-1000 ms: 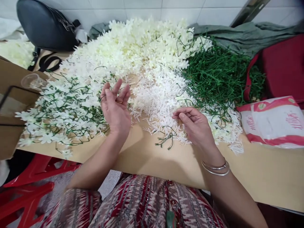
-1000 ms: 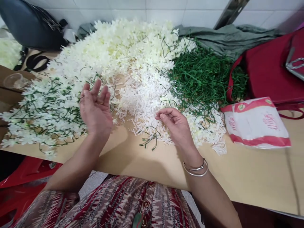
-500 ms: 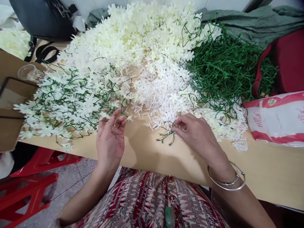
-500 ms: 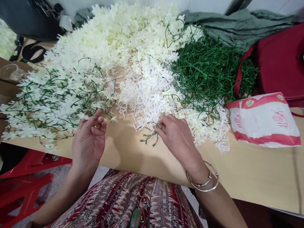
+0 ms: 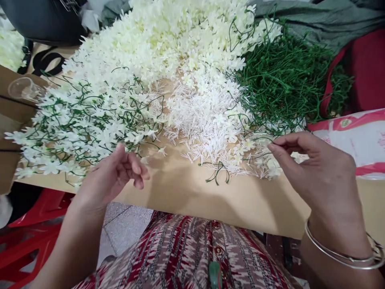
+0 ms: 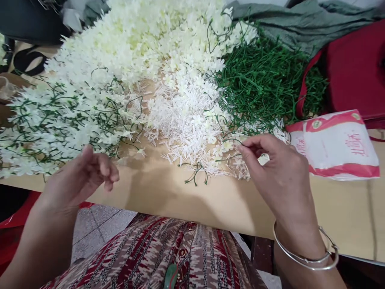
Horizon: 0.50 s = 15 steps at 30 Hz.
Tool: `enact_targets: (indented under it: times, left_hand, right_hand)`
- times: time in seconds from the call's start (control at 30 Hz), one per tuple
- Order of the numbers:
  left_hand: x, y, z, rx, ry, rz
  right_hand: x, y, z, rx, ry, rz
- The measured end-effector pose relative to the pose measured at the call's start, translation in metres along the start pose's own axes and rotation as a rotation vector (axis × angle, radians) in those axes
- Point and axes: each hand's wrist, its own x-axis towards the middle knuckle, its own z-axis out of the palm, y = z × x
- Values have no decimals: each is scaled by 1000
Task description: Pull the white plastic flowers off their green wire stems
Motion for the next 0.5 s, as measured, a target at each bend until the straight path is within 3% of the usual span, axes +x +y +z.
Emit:
enact_targets:
  times: [0.07,0.13,0.27,0.33,0.4,0.5]
  left_hand:
    - [-2,6,12,-35,-176,-28]
    - [-2,6,39,7,-360,20]
    - [16,-16,99,257,-377,260]
    - [29,-31,118,304,-436,364]
    - [40,-42,127,235,-433,404]
    - [50,-53,125,150,-323,320]
  right_hand:
    - [-8,1,2,133,-22,64]
    - [-16,-4,12,362,-56,120]
    - [-32,-28,43,789,-377,193]
    - [-39,-37,55,887,-432,187]
    - [-44,-39,60,900,-448,179]
    - [-44,-28,53,774,-404,132]
